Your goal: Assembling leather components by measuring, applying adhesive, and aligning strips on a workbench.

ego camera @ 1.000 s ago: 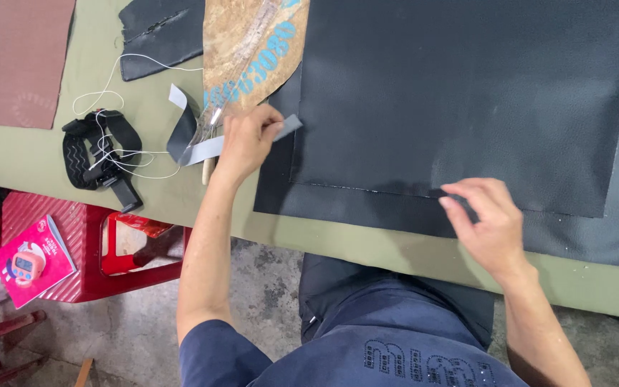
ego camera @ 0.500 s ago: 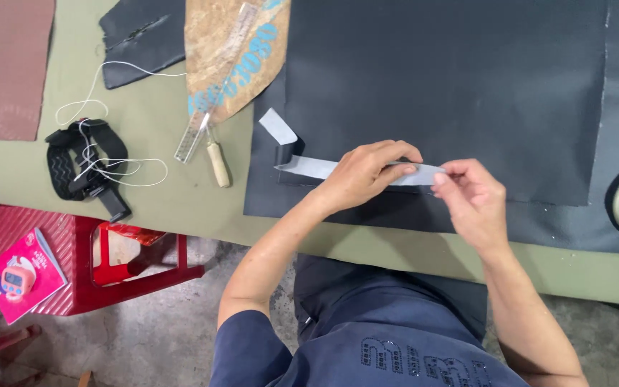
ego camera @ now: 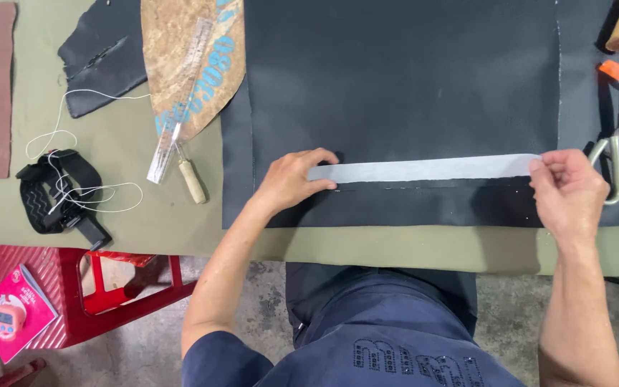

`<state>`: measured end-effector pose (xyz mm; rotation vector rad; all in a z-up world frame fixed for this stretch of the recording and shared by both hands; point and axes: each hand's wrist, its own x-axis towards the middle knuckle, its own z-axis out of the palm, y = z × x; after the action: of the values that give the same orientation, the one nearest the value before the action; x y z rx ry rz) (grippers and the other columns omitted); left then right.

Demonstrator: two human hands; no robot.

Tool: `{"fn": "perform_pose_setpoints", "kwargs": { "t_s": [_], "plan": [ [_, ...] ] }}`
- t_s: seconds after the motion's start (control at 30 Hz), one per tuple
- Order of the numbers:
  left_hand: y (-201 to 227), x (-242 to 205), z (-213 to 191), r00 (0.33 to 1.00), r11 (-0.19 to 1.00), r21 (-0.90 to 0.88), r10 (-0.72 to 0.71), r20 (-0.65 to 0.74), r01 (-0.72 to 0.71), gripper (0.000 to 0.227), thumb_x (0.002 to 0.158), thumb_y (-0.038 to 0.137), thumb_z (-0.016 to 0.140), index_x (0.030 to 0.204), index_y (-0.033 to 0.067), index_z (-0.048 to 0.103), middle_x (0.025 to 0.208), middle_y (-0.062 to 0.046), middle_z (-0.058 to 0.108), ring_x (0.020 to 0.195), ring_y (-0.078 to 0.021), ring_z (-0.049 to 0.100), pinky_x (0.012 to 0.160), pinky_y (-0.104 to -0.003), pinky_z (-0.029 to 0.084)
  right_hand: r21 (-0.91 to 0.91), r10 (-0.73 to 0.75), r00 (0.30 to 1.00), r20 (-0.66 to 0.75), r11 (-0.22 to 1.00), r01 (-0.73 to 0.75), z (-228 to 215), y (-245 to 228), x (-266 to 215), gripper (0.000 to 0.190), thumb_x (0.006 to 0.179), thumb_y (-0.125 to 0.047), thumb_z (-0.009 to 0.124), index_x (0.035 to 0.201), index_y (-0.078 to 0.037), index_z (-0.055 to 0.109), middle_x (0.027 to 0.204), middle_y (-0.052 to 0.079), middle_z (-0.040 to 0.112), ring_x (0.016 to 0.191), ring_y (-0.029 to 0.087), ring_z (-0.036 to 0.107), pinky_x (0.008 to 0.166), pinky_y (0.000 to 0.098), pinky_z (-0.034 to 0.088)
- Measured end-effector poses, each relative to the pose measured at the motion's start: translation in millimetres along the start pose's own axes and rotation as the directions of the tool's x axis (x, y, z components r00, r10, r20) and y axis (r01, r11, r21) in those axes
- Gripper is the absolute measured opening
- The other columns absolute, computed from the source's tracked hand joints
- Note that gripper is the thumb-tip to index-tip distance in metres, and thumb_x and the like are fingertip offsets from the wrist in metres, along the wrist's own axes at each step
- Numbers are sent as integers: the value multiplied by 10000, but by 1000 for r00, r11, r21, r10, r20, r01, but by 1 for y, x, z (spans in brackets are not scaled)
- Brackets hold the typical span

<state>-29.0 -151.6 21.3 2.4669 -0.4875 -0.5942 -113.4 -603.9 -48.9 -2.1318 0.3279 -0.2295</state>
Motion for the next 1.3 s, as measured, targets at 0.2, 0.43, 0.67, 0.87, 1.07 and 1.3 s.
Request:
{"fn": "perform_pose_setpoints", "kwargs": {
  "t_s": [0.2,0.43,0.67,0.87,1.07,1.3],
  "plan": [
    [-23,-24,-18,994,970,-223,-108,-18,101,415,812,216,814,1203,270,686,1129,114,723,931,-142,594,835,-302,419,334,159,985,68,927,-172,-23,-6,2,192,1127,43,606,1212,-119,550,868,-38,534,709,55,555,621,149,459],
    [-26,-40,-9,987,974,-195,-135,-84,117,486,772,219,849,1232,272,701,1014,40,580,905,-167,577,829,-299,433,259,158,952,260,939,-227,-36,-14,-2,361,1015,73,604,1363,-24,616,1136,96,649,1001,132,620,989,216,516],
    [-45,-47,20,906,942,-308,-13,-423,-131,111,940,175,763,1039,128,777,1005,-15,610,912,-154,613,830,-280,447,240,147,978,150,954,-180,-27,-9,-6,225,1053,19,665,1273,-31,669,1036,58,667,880,65,601,873,167,544],
    [-34,-56,11,815,890,-454,-237,-528,-36,112,959,212,724,932,122,784,974,1,707,947,-117,652,891,-263,475,247,-36,997,68,969,18,-31,27,1,74,1106,-37,703,1136,-34,636,1290,109,544,1117,132,560,808,215,545],
    [-17,-49,5,836,829,-500,-445,-322,249,100,904,205,725,906,127,789,925,42,789,894,-82,692,848,-243,516,-41,232,967,101,972,-229,-27,-13,5,143,1101,-165,752,1185,-62,698,963,-1,628,834,69,520,760,214,448],
    [-16,-44,8,812,840,-355,-514,-275,411,117,889,339,719,922,240,773,995,89,774,875,-140,656,798,-323,466,-282,70,994,89,959,-42,-20,22,9,231,1071,-237,822,1154,-35,745,917,62,695,769,137,594,804,272,505]
  ]
}}
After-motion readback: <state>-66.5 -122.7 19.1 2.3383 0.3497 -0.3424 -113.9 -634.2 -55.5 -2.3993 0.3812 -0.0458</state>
